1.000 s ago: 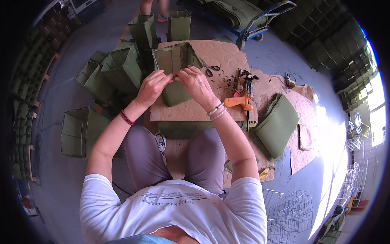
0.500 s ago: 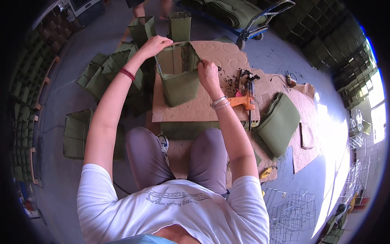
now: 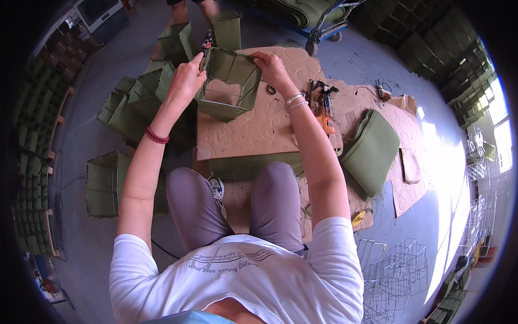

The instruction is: Assemble fabric-covered metal frames into box structures using a hot glue gun and scissors.

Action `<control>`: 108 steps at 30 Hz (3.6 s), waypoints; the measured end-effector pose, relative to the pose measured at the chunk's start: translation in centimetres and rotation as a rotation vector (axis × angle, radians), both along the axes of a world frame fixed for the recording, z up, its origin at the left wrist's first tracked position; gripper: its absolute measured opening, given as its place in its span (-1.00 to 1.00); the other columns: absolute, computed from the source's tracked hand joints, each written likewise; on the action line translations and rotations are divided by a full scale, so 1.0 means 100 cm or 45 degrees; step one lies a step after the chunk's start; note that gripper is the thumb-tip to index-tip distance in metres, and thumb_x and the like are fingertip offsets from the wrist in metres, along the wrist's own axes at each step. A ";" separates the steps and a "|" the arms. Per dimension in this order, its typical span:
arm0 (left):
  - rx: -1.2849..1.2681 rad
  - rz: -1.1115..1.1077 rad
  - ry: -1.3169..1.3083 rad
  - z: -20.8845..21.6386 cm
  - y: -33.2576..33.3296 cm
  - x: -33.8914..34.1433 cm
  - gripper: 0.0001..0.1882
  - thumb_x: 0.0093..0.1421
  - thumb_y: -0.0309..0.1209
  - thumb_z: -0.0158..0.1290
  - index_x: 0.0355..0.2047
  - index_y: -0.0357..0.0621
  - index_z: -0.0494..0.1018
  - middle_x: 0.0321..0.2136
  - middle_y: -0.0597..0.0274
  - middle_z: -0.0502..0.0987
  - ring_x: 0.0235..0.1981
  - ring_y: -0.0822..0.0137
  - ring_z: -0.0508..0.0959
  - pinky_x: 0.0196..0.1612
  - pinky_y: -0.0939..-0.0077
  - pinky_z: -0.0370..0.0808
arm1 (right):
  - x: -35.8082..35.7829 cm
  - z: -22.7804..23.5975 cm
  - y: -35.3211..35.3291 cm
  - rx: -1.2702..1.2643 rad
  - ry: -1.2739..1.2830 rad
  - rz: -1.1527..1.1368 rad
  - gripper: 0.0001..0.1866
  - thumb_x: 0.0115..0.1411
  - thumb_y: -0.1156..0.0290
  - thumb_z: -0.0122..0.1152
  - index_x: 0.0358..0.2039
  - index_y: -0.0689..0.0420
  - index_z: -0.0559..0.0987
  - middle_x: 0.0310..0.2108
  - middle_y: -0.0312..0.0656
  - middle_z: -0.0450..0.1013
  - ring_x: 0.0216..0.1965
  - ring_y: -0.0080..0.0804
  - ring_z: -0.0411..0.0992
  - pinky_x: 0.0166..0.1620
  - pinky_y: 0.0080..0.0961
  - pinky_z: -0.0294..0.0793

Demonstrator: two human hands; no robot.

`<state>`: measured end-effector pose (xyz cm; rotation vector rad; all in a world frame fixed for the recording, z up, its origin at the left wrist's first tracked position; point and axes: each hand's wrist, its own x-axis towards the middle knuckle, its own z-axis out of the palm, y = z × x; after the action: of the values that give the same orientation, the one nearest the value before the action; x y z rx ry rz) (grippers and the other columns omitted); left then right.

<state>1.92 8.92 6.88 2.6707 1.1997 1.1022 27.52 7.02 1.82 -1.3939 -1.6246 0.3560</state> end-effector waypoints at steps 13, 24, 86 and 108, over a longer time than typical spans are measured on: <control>-0.195 -0.284 -0.426 -0.023 0.025 0.015 -0.56 0.15 -0.48 -0.02 0.08 -0.23 0.38 -0.10 -0.13 0.54 0.02 -0.03 0.50 0.10 0.22 0.40 | -0.025 -0.011 -0.028 -0.067 0.146 -0.171 -0.54 0.27 0.32 0.06 0.17 0.17 0.38 -0.12 0.03 0.53 -0.05 -0.12 0.51 0.00 -0.31 0.44; -0.581 -0.132 -0.960 -0.043 0.001 -0.004 -0.61 0.16 -0.67 -0.18 -0.02 -0.31 0.46 -0.07 0.08 0.56 -0.03 0.30 0.51 0.12 0.47 0.33 | 0.055 -0.148 -0.037 -0.422 0.677 -0.215 -0.63 0.30 0.25 0.11 -0.10 0.33 0.55 -0.31 -0.19 0.58 -0.26 -0.46 0.56 -0.23 -0.55 0.51; -0.012 0.075 -0.884 -0.056 -0.016 0.026 -0.67 -0.04 -0.66 -0.07 -0.29 -0.35 0.62 -0.19 0.06 0.60 -0.20 0.25 0.55 -0.04 0.51 0.44 | -0.004 -0.296 -0.630 -0.698 1.499 -1.866 -0.62 0.31 0.13 0.12 -0.53 0.15 0.55 -0.75 -0.38 0.37 -0.79 -0.68 0.24 -0.70 -0.74 0.16; -0.471 -0.057 -1.264 -0.056 -0.039 0.055 -0.56 0.10 -0.63 -0.23 -0.03 -0.39 0.47 -0.17 0.04 0.61 -0.20 0.35 0.53 -0.07 0.50 0.44 | -0.126 0.007 -0.157 0.575 0.532 0.108 -0.41 0.16 0.58 0.06 0.22 0.35 0.22 0.23 0.19 0.17 0.31 0.08 0.09 0.31 -0.13 0.13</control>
<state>7.39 5.04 1.30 1.4969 0.9648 1.6628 14.89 -8.66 2.52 -0.8456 -1.3149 0.2836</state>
